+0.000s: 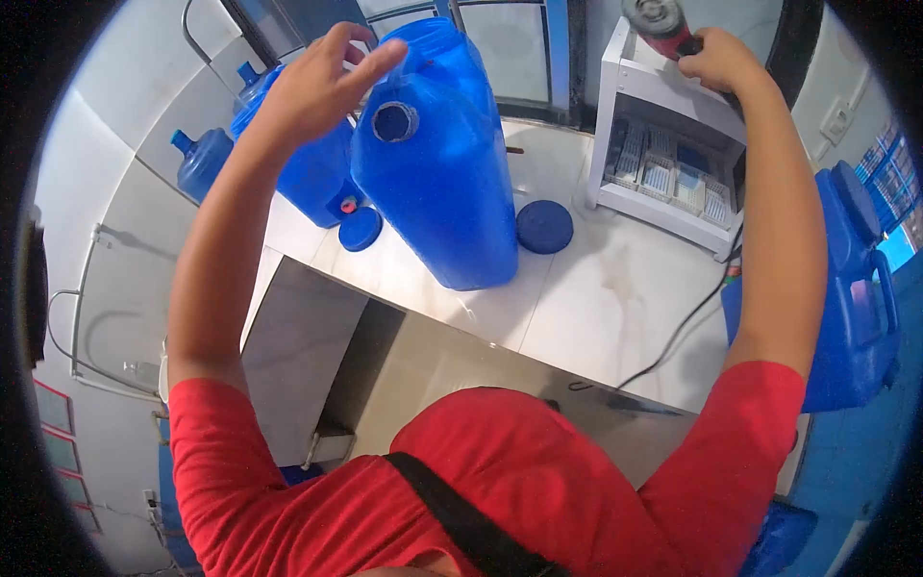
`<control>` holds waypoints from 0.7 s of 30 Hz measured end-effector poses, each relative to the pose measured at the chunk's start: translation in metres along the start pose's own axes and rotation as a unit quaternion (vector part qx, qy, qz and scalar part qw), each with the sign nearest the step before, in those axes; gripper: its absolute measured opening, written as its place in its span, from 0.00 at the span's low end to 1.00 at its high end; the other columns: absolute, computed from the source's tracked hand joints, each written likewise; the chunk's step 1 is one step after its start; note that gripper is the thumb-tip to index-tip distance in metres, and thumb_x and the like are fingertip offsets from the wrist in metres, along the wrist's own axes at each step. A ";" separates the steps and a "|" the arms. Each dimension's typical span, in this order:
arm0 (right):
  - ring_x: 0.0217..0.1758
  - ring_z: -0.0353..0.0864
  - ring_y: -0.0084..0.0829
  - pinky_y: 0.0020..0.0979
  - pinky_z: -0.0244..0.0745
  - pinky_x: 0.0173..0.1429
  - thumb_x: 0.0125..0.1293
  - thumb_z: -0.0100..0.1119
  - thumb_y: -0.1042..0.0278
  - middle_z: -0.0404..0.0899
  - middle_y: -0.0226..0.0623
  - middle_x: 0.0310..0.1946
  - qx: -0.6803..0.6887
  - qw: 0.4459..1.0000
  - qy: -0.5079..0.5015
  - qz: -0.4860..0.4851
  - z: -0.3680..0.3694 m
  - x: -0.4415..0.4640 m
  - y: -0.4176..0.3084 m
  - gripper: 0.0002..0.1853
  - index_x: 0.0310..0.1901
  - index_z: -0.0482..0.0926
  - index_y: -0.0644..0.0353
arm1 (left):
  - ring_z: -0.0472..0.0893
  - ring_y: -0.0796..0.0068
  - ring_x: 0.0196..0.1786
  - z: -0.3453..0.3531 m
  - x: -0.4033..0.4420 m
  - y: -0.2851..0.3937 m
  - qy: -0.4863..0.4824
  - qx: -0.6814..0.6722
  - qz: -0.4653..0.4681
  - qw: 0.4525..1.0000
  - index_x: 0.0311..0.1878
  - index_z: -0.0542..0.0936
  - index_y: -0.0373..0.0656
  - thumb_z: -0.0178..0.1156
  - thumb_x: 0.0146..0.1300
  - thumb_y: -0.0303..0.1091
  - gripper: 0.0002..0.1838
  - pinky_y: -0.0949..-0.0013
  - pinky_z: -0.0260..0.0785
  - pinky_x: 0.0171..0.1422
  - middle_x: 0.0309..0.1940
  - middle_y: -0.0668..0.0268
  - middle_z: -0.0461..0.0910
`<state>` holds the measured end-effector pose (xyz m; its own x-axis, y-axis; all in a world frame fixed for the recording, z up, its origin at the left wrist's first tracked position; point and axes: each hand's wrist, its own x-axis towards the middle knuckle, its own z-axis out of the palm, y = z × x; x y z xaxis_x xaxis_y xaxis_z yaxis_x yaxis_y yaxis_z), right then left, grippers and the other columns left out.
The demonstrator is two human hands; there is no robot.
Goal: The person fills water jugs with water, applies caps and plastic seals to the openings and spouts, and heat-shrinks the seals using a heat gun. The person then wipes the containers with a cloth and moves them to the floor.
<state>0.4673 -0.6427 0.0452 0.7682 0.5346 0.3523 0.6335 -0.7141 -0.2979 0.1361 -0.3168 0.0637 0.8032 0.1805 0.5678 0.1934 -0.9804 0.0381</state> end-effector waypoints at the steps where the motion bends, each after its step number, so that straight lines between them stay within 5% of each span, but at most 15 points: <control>1: 0.26 0.82 0.34 0.35 0.77 0.34 0.49 0.66 0.57 0.83 0.41 0.29 0.001 1.000 -0.002 0.001 0.001 0.010 0.000 0.29 0.53 0.80 0.66 | 0.83 0.54 0.55 0.010 0.014 -0.005 -0.027 -0.038 -0.107 0.993 0.61 0.75 0.33 0.63 0.61 0.64 0.41 0.55 0.76 0.59 0.53 0.48 0.81; 2: 0.27 0.82 0.33 0.35 0.77 0.36 0.52 0.66 0.58 0.83 0.41 0.30 -0.062 0.998 -0.015 0.008 0.004 0.016 -0.002 0.27 0.52 0.80 0.66 | 0.83 0.54 0.55 0.019 0.023 -0.010 -0.033 -0.040 -0.107 0.993 0.61 0.75 0.33 0.63 0.61 0.64 0.41 0.55 0.76 0.59 0.53 0.48 0.81; 4: 0.27 0.82 0.32 0.34 0.77 0.38 0.54 0.67 0.59 0.84 0.42 0.32 -0.125 0.991 -0.038 0.018 0.012 0.009 -0.006 0.25 0.51 0.80 0.66 | 0.81 0.54 0.60 0.039 0.033 -0.017 -0.216 -0.287 -0.230 0.905 0.60 0.74 0.27 0.64 0.62 0.60 0.41 0.56 0.74 0.63 0.55 0.45 0.80; 6: 0.32 0.84 0.40 0.38 0.77 0.42 0.57 0.65 0.60 0.84 0.46 0.33 -0.080 0.987 0.067 -0.126 0.016 0.000 -0.017 0.21 0.48 0.81 0.64 | 0.82 0.56 0.59 0.045 0.037 -0.026 -0.249 -0.306 -0.227 0.891 0.61 0.74 0.28 0.64 0.62 0.57 0.38 0.57 0.74 0.62 0.55 0.47 0.81; 8: 0.56 0.80 0.49 0.45 0.74 0.60 0.66 0.61 0.53 0.81 0.56 0.51 -0.134 0.970 0.192 -0.063 0.011 -0.069 -0.101 0.23 0.51 0.81 0.66 | 0.82 0.59 0.57 0.036 0.040 -0.036 -0.277 -0.321 -0.219 0.878 0.62 0.74 0.30 0.64 0.63 0.54 0.36 0.58 0.75 0.62 0.54 0.49 0.81; 10: 0.39 0.84 0.47 0.42 0.77 0.46 0.60 0.61 0.62 0.84 0.50 0.36 0.018 0.967 0.197 -0.157 0.058 -0.095 -0.103 0.15 0.45 0.81 0.62 | 0.83 0.62 0.56 0.015 0.033 -0.047 -0.303 -0.246 -0.127 0.912 0.63 0.74 0.32 0.63 0.61 0.44 0.31 0.60 0.76 0.62 0.54 0.50 0.82; 14: 0.48 0.82 0.52 0.47 0.76 0.55 0.63 0.58 0.60 0.83 0.52 0.43 -0.066 0.966 -0.235 -0.086 0.181 -0.145 -0.088 0.17 0.46 0.82 0.64 | 0.83 0.66 0.52 -0.007 0.020 -0.047 -0.339 -0.196 -0.049 0.919 0.64 0.73 0.35 0.61 0.57 0.34 0.30 0.64 0.75 0.62 0.52 0.52 0.82; 16: 0.65 0.75 0.50 0.49 0.70 0.66 0.63 0.58 0.59 0.77 0.52 0.59 0.016 0.962 -0.231 -0.143 0.266 -0.160 -0.060 0.21 0.53 0.81 0.64 | 0.83 0.67 0.50 -0.004 0.014 -0.057 -0.273 -0.082 0.019 0.958 0.64 0.72 0.36 0.59 0.53 0.27 0.31 0.67 0.74 0.59 0.49 0.55 0.83; 20: 0.69 0.69 0.50 0.49 0.67 0.69 0.63 0.62 0.54 0.76 0.48 0.61 -0.051 0.982 -0.050 -0.172 0.324 -0.218 -0.044 0.26 0.57 0.78 0.64 | 0.83 0.65 0.50 0.012 0.024 -0.085 -0.229 -0.058 0.112 0.965 0.59 0.76 0.41 0.58 0.54 0.21 0.26 0.61 0.74 0.60 0.48 0.57 0.83; 21: 0.72 0.64 0.50 0.52 0.65 0.70 0.63 0.63 0.52 0.71 0.48 0.65 -0.034 0.982 -0.143 -0.118 0.314 -0.219 -0.051 0.30 0.62 0.74 0.62 | 0.83 0.65 0.50 0.018 0.027 -0.089 -0.227 -0.058 0.109 0.966 0.59 0.76 0.41 0.58 0.54 0.21 0.26 0.61 0.74 0.60 0.48 0.57 0.83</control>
<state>0.2953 -0.5815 -0.2954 0.6014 0.7871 0.1371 0.7967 -0.5783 -0.1756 0.1506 -0.2232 0.0611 0.9873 -0.0406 0.1539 -0.0510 -0.9966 0.0644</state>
